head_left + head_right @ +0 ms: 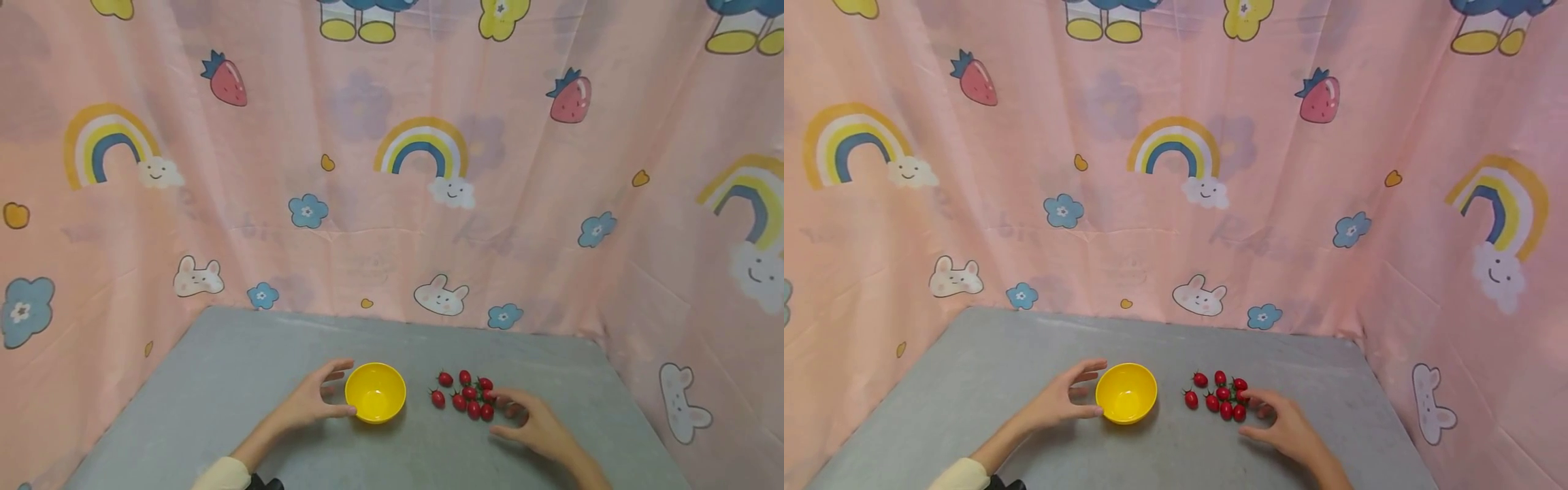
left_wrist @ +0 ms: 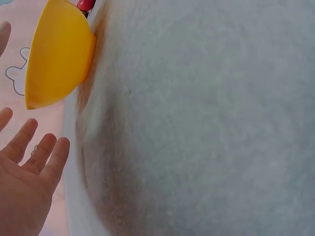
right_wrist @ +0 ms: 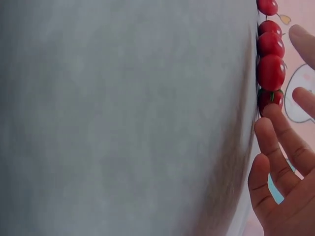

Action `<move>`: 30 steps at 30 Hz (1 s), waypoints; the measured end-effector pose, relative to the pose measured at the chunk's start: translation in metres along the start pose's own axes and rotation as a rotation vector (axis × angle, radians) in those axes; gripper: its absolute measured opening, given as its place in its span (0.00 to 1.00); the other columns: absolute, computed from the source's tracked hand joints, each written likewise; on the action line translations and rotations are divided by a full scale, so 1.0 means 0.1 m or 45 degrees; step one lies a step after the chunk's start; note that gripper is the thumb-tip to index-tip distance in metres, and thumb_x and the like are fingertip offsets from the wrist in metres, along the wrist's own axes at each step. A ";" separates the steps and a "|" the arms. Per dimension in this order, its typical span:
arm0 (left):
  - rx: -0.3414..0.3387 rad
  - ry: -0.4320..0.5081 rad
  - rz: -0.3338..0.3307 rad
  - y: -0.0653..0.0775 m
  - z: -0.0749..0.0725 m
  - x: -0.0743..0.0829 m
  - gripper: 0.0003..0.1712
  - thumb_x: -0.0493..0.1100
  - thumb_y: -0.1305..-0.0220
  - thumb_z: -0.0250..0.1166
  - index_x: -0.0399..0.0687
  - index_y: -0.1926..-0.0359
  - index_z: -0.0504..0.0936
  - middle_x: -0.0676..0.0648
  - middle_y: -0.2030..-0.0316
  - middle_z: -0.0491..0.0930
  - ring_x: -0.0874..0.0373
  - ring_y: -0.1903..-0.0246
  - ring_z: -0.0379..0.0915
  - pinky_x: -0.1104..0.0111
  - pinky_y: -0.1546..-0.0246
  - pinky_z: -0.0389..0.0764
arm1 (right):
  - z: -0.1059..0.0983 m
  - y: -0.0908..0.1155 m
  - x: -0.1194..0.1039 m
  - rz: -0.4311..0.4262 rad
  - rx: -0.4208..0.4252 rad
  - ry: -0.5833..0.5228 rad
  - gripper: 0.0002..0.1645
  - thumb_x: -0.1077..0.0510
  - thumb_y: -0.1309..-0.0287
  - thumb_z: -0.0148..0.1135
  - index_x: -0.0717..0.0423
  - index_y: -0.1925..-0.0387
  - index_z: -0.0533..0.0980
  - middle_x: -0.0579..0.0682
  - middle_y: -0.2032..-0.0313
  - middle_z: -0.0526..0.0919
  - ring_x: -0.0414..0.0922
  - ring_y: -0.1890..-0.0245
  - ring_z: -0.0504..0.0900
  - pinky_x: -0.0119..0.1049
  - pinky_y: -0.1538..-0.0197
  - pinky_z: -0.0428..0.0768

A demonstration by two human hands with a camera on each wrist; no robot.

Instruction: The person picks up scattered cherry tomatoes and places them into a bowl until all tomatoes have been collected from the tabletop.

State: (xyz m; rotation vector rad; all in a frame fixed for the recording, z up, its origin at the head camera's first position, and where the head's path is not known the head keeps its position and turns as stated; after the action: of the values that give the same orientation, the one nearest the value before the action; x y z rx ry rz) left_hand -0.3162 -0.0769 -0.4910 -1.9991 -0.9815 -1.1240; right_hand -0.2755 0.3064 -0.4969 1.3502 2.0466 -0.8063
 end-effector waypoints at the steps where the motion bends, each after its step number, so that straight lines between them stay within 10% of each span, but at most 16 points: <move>1: 0.003 -0.005 -0.002 0.00 0.00 0.00 0.45 0.43 0.41 0.77 0.39 0.27 0.65 0.34 0.31 0.66 0.31 0.35 0.63 0.42 0.41 0.72 | 0.01 0.00 0.00 0.005 0.005 -0.001 0.34 0.50 0.49 0.80 0.58 0.42 0.79 0.53 0.53 0.83 0.47 0.61 0.82 0.39 0.60 0.83; 30: 0.017 -0.050 -0.025 -0.06 0.11 -0.03 0.47 0.45 0.43 0.79 0.38 0.28 0.67 0.37 0.32 0.68 0.36 0.37 0.69 0.47 0.42 0.75 | 0.11 -0.10 0.10 0.223 0.037 0.017 0.20 0.53 0.49 0.80 0.57 0.55 0.86 0.48 0.59 0.85 0.42 0.68 0.78 0.35 0.67 0.78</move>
State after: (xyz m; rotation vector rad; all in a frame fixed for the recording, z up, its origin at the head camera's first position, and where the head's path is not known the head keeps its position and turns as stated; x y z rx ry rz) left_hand -0.3177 -0.0658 -0.4970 -2.0121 -1.0280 -1.0896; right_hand -0.2870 0.3008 -0.5098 1.5296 1.9013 -0.7546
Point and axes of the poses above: each hand's wrist, its own y-axis away from the middle knuckle, its own z-axis out of the palm, x = y × z, the point moved 9 cm from there along -y, towards the middle knuckle
